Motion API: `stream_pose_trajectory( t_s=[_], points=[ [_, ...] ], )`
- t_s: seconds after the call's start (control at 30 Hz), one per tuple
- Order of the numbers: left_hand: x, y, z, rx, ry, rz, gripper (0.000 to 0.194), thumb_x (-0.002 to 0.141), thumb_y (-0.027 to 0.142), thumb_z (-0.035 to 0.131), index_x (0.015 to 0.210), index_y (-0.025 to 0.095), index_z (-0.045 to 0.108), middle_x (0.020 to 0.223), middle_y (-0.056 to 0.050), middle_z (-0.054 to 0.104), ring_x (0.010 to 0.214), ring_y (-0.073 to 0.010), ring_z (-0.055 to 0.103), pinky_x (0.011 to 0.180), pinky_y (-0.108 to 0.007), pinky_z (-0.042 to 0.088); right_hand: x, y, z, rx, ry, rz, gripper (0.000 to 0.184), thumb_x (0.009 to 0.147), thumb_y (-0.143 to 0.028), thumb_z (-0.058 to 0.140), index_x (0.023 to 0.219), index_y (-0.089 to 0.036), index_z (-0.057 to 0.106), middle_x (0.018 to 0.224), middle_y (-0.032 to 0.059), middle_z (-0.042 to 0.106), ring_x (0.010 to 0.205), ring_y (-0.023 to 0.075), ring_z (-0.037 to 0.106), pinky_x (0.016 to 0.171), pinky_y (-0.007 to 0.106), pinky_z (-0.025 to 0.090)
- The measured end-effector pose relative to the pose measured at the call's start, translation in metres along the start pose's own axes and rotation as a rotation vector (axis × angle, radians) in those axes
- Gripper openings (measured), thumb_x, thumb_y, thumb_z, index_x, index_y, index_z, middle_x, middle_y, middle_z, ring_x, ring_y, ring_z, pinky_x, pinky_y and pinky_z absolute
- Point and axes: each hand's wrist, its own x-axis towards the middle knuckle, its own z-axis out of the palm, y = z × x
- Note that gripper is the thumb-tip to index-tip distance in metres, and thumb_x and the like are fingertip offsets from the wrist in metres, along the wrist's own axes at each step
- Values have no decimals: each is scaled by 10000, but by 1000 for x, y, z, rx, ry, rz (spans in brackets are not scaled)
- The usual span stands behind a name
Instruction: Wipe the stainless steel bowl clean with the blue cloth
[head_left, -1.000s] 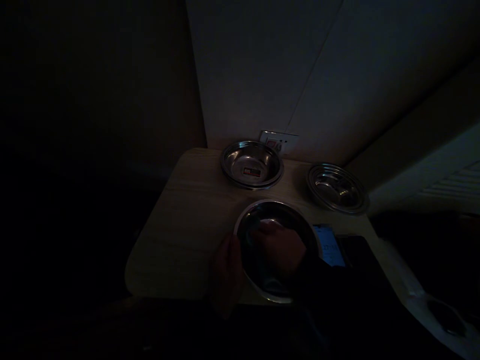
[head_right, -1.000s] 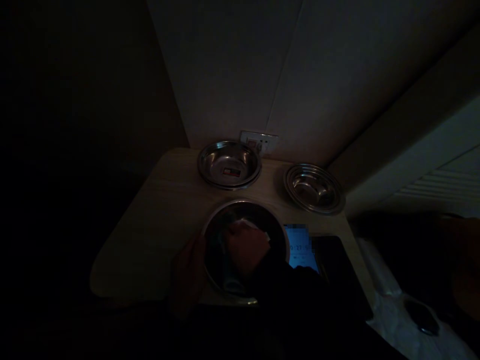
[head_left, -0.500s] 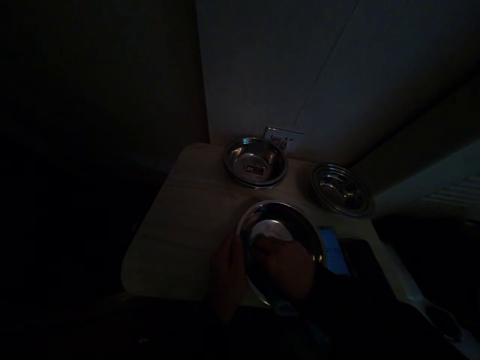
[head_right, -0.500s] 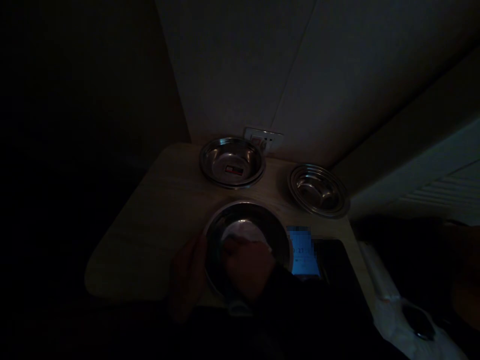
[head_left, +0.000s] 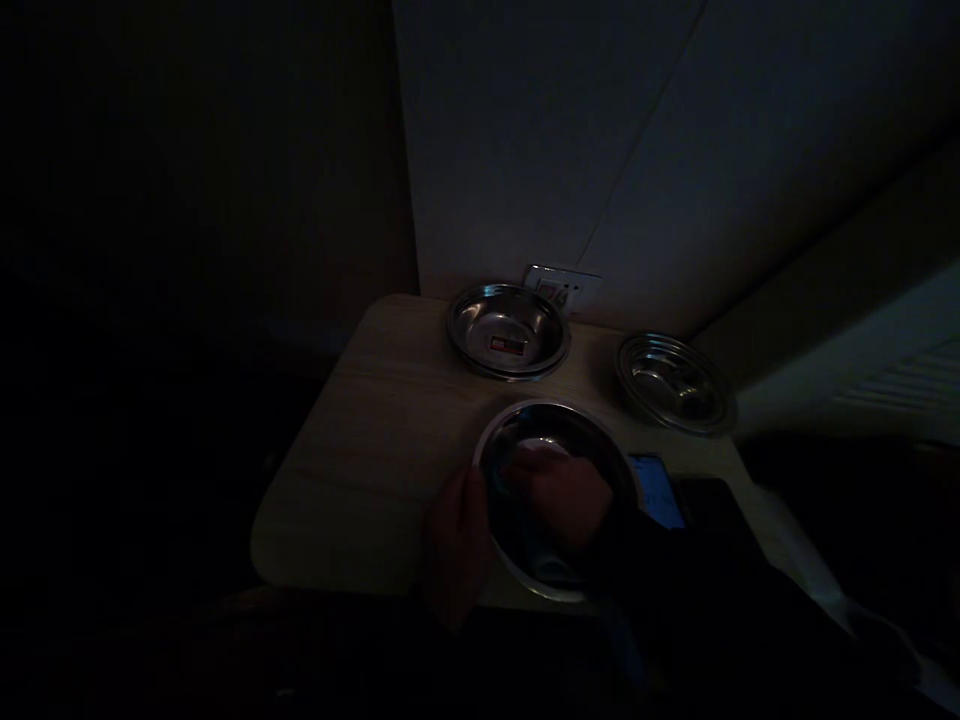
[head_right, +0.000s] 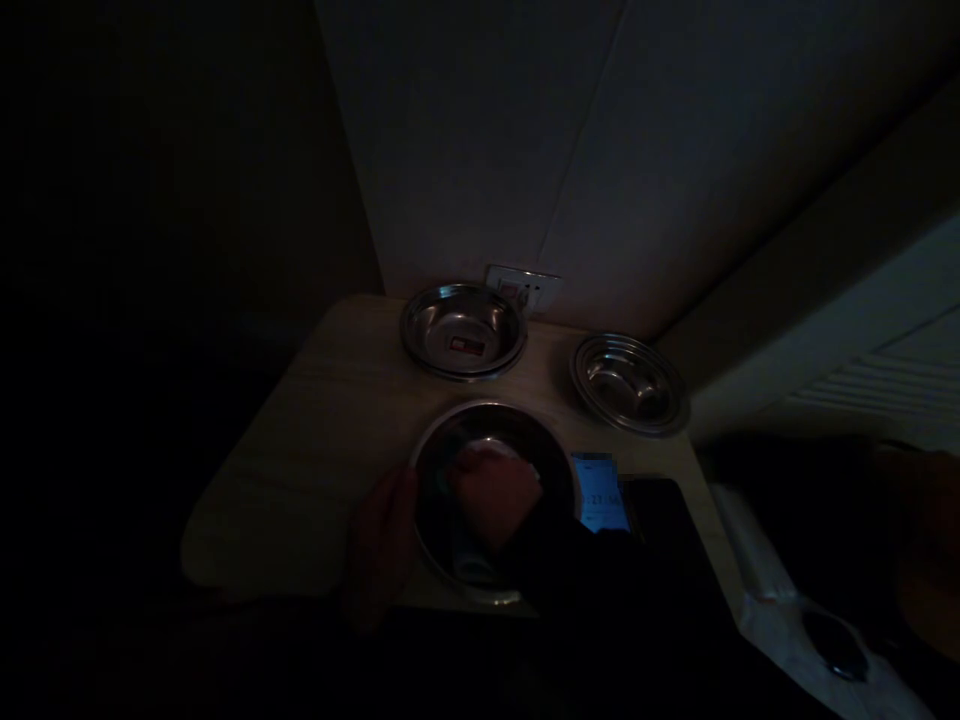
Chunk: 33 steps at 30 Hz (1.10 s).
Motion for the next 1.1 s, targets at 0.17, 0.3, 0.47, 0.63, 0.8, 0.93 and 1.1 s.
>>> stream_pose_trajectory(
  t_s=[0.17, 0.3, 0.47, 0.63, 0.8, 0.93, 1.1],
  points=[
    [1, 2, 0, 2, 30, -6, 336, 844, 385, 362, 691, 160, 559, 628, -11, 580, 594, -124, 512, 565, -220, 391, -2, -9, -3, -22, -32, -50, 252, 865, -179, 398, 951, -193, 635, 968, 66, 636, 851, 197, 595, 568, 253, 420],
    [0, 2, 2, 22, 43, -24, 345, 832, 399, 381, 672, 156, 567, 614, -16, 589, 588, -132, 521, 557, -226, 398, -20, -7, -10, -29, -157, -101, 219, 837, -191, 449, 860, -204, 666, 915, 51, 648, 740, 179, 614, 531, 253, 403],
    [-2, 2, 2, -2, 13, -11, 353, 840, 394, 377, 710, 153, 599, 655, -25, 622, 611, -137, 543, 559, -223, 408, -40, 17, -17, 26, -110, -67, 243, 838, -208, 454, 990, -254, 637, 992, 37, 630, 799, 163, 601, 611, 247, 409],
    [-5, 1, 2, 2, 16, -43, 379, 839, 432, 373, 760, 151, 616, 701, -39, 644, 649, -144, 560, 593, -225, 421, -43, 16, -1, -39, -57, 5, 261, 865, -218, 435, 1060, -272, 600, 1033, 47, 616, 885, 188, 573, 626, 253, 414],
    [-4, 1, 3, 30, 28, -83, 382, 835, 449, 373, 783, 160, 619, 755, -54, 663, 688, -156, 577, 617, -231, 425, -26, 6, 9, -54, -27, 1, 258, 880, -217, 413, 1071, -256, 582, 1024, 46, 620, 878, 199, 567, 612, 263, 428],
    [-4, 3, 4, 33, 0, -80, 364, 842, 425, 365, 753, 167, 607, 724, -44, 655, 662, -147, 571, 599, -226, 420, -12, 3, 4, -73, 13, 16, 280, 882, -196, 393, 1096, -231, 570, 1049, 73, 610, 920, 215, 552, 601, 262, 431],
    [-6, 4, 4, 46, 32, -117, 360, 837, 415, 365, 753, 160, 605, 709, -42, 649, 635, -143, 564, 586, -230, 421, -12, -2, -1, -51, -86, -59, 252, 881, -181, 388, 997, -211, 610, 968, 57, 638, 846, 196, 580, 580, 265, 433]
  ],
)
